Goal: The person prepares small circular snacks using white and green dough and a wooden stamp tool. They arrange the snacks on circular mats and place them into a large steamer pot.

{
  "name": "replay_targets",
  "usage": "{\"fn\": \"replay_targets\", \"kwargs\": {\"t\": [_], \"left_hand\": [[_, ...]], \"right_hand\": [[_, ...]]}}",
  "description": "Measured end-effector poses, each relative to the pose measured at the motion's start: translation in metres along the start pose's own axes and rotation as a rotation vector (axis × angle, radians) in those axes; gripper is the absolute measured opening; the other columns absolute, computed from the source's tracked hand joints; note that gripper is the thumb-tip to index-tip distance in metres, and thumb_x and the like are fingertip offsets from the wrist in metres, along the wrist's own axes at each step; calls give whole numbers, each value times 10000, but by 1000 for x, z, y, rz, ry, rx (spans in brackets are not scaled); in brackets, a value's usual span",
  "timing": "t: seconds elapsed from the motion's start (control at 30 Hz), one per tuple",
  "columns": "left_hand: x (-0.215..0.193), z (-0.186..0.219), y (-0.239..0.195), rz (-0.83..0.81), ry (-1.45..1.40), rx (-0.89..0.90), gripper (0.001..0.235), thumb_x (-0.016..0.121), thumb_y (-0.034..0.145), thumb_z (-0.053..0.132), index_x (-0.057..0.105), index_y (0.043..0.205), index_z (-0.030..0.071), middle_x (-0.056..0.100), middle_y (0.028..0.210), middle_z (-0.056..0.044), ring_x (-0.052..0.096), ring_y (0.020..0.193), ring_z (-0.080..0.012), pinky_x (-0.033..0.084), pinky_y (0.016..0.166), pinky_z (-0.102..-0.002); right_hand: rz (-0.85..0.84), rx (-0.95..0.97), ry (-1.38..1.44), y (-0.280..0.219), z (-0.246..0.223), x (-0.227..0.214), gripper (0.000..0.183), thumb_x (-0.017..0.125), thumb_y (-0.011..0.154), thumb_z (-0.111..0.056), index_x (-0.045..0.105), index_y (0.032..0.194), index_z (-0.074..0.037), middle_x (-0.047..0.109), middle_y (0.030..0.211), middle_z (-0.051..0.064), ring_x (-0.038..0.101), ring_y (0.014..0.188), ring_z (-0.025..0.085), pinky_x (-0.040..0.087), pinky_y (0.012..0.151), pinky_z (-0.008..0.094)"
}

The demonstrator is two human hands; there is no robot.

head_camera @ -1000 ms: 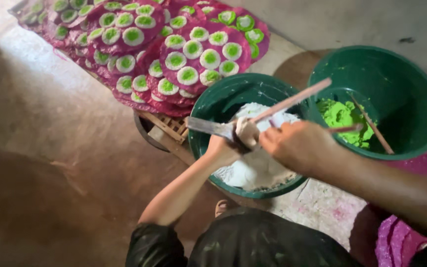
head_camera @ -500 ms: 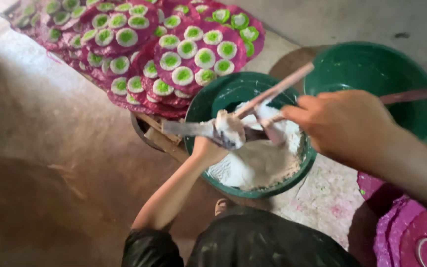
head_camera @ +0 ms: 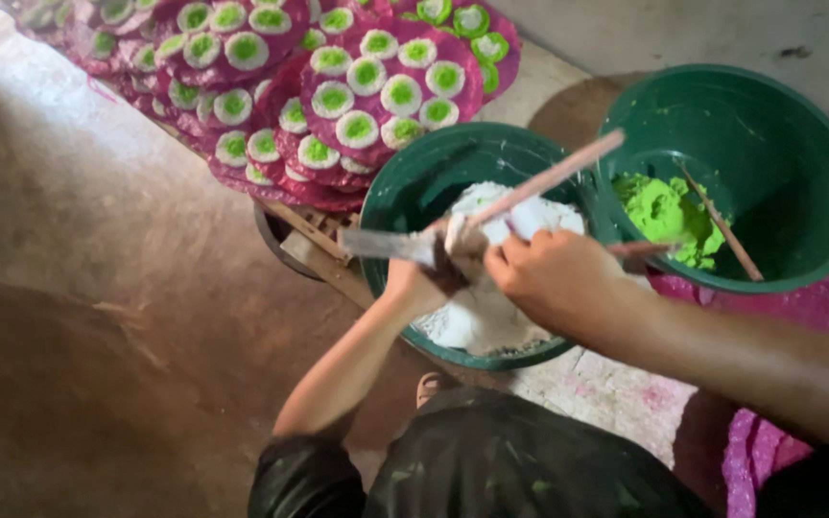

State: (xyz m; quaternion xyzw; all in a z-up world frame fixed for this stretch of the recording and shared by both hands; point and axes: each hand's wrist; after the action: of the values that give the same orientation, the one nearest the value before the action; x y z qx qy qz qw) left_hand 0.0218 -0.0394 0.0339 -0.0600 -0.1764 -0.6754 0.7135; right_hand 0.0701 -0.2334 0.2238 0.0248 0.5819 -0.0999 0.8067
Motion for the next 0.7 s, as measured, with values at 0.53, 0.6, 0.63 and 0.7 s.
{"fn": "replay_targets", "kwargs": {"t": [0.53,0.6,0.63,0.7], "left_hand": [[16,21,-23,181,872,-1,585,759,787,316,618,1303,79,727,1161,-58,717,1011,-193,563,887,-324],[17,13,-20,79,800,8,521,699,859,250,600,1340,76,692,1230,-65,678,1072,-185,548,923,-315],[15,13,-16,30,763,15,491,669,895,218,591,1358,75,675,1265,-68,659,1102,-180,541,941,-310],[10,18,-18,176,799,-56,510,709,857,272,607,1322,87,711,1169,-56,704,1008,-185,571,877,-313]], "right_hand": [[-200,111,77,-13,2,-10,278,584,868,-150,620,1140,-191,681,931,48,728,685,249,580,540,380],[-71,36,-9,-3,-14,3,184,610,867,-168,636,1032,-90,698,887,79,727,713,248,579,584,364],[-40,23,-9,-3,-15,5,203,616,860,-164,634,1042,-75,697,872,86,724,699,255,580,579,364],[25,29,94,-13,-8,3,254,626,823,-136,641,1069,-75,696,848,84,723,685,259,578,556,373]]}}
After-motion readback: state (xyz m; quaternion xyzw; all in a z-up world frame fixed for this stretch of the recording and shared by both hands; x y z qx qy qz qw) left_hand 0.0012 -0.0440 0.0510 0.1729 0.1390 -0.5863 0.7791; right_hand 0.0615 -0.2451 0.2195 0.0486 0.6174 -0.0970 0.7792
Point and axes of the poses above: each hand's wrist, its own y-axis towards the middle knuckle, its own x-axis out of the palm, z = x × y
